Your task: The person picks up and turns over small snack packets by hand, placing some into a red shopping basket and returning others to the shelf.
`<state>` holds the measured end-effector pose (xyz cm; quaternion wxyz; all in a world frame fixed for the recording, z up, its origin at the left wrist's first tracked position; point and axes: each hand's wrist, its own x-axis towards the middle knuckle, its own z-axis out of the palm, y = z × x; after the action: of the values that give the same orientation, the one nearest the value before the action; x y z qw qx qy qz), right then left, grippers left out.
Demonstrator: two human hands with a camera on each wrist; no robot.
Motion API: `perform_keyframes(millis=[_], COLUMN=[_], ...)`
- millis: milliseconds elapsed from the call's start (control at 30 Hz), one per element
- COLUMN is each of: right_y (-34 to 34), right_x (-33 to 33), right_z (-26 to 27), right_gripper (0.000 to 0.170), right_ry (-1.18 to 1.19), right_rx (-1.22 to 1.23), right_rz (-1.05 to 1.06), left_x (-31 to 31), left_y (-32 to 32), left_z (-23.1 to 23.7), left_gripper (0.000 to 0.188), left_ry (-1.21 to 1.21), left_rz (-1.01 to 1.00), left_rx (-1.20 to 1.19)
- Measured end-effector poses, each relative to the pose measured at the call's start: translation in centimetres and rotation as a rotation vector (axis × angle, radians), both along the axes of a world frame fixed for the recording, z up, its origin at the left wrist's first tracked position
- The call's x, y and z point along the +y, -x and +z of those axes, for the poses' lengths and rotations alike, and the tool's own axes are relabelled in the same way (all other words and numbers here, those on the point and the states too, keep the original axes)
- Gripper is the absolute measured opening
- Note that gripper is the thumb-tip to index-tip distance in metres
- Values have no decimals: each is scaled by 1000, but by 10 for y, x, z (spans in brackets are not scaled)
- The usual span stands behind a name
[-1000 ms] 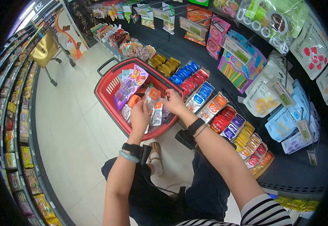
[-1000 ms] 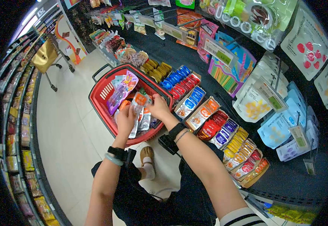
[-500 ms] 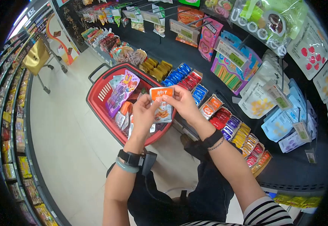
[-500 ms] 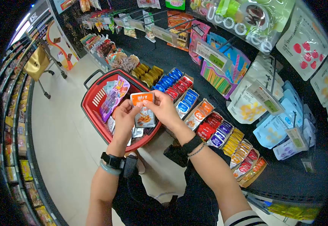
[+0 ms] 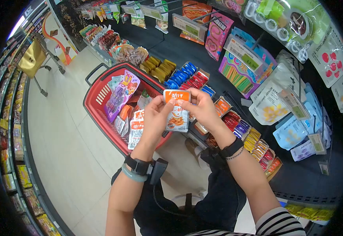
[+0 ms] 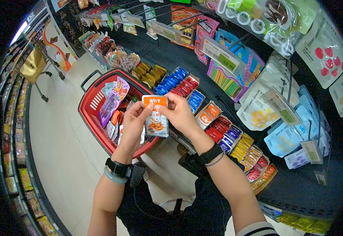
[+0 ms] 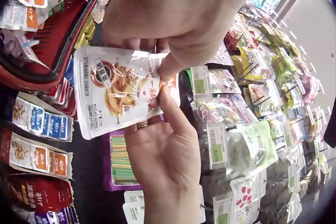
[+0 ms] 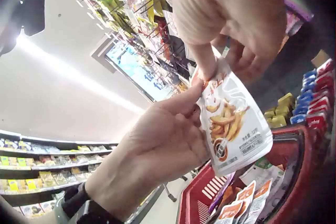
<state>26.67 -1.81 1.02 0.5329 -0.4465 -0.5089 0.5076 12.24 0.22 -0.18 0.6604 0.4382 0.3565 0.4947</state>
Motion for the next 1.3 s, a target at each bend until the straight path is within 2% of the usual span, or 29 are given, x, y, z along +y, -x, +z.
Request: perform_keyframes(millis=[100,300,367,500,700,800,867,1000,1133,1233,1300], right_y=[0,3,2,-2,-1,1,2,2,0,-4,-6], right_x=[1,2,1,5,0,-2,-3,-1,4,7,7], right_z=[-9,-16,-14,-14,-9,-5,-1,-5,-16,-20,-16], right_gripper=[13,9,11,14,13,9,9,10,9,8,9], right_ry=[-49,-127,-24,-7,43,55,46,23,24,43,69], right_rx=[14,-140,49,126,4,2,-116,-200,-60,68,122], right_rz=[8,-63,-31,-30,20,-4,-43,-68,-74,-106,-130], left_x=[-2,-2,-1,0,0,0,-1,0,3,3,3], left_y=[1,6,6,3,6,6,5,5,6,2,-1], left_z=[4,0,4,-2,-9,-8,-8,-10,-6,-4,-7], left_gripper=[8,11,12,14,13,11,11,10,12,15,22], left_ry=[-32,-58,-4,47,-36,-41,-56,-78,-12,97,99], left_rz=[-9,-30,-50,-74,-57,-49,-42,-36,-81,-114,-175], left_rx=[67,111,100,45,107,143,142,135,198,124,210])
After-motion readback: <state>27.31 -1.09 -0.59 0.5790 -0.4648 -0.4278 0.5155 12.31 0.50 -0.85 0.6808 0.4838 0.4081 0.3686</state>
